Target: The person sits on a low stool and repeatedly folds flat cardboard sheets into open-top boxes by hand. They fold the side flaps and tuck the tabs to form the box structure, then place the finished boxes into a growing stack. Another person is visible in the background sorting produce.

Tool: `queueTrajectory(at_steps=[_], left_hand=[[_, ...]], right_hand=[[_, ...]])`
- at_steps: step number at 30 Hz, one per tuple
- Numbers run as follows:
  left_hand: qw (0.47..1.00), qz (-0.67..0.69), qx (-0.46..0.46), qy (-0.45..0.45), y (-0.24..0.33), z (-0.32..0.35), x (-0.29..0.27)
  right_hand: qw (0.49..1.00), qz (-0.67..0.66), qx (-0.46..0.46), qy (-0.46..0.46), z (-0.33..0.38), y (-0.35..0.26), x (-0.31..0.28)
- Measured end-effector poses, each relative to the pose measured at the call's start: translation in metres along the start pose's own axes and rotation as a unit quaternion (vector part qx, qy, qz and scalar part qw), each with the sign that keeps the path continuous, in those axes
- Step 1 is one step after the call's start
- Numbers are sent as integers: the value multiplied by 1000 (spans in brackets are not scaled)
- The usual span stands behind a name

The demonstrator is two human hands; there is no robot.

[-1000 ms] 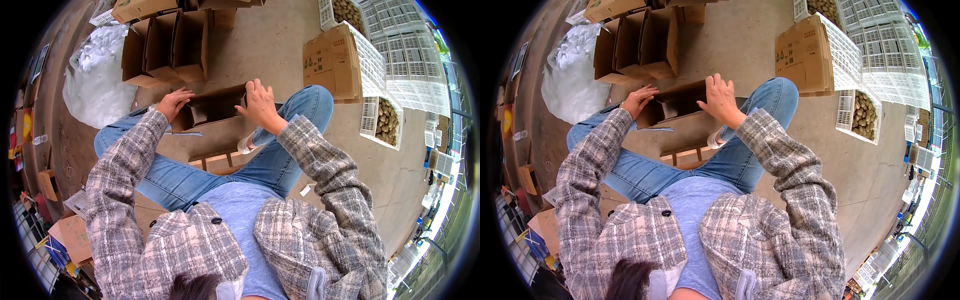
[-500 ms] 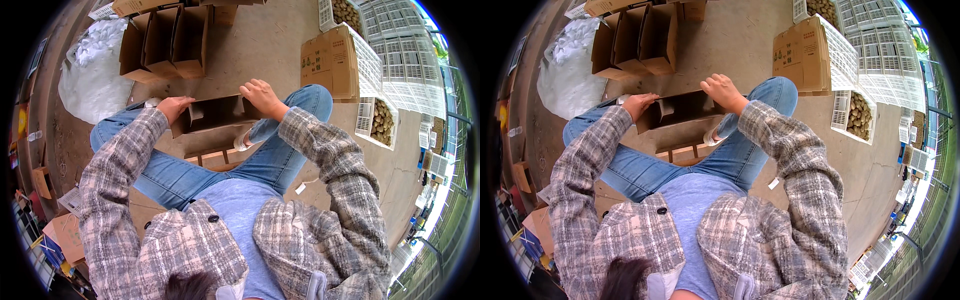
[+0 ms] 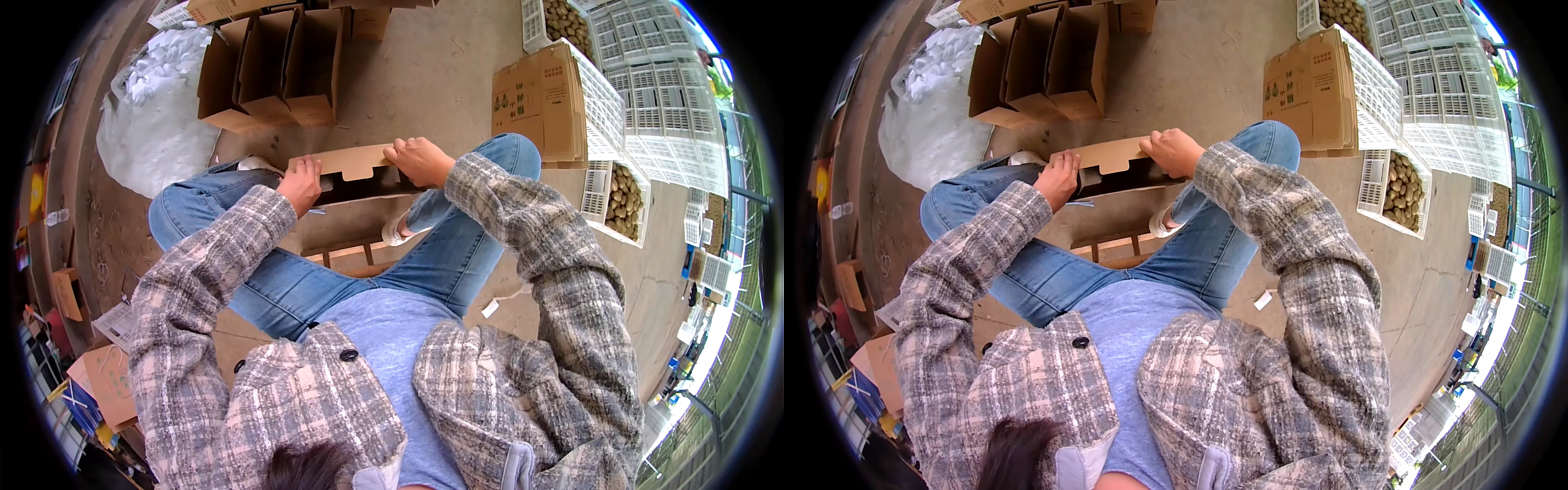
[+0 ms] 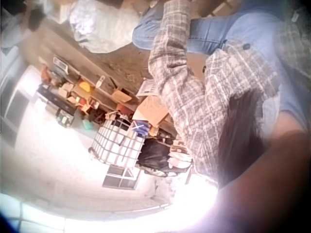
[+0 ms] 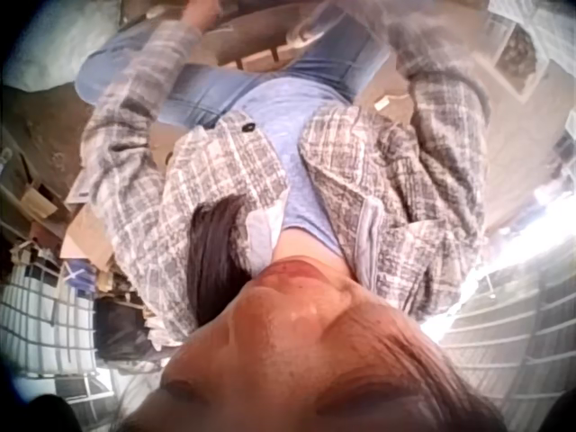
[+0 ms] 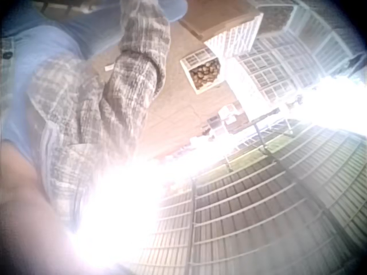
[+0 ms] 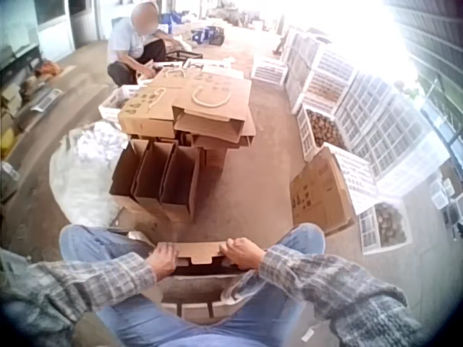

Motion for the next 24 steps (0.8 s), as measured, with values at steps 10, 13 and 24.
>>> queueTrajectory(at_steps=[10,13,24], left_hand=[[986,153,-34,-62,7,-3,11],[969,184,-82,-140,4,-6,28],[946,287,-75,131,-58,-19,-38]], right_hand=[[990,-86,-19,-113,-9,20,25],[995,-20,43,-92,-31,22,21],[984,54,148,-84,-61,41,25]])
Point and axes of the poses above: each hand's wrist, its own z-axis away from the middle knuckle, its own x-axis out of the palm, y = z × x, the point moved 5 cm from there along -z, towards the middle knuckle, and after that the axes turned 4 degrees about -x, right-handed, at the moved point
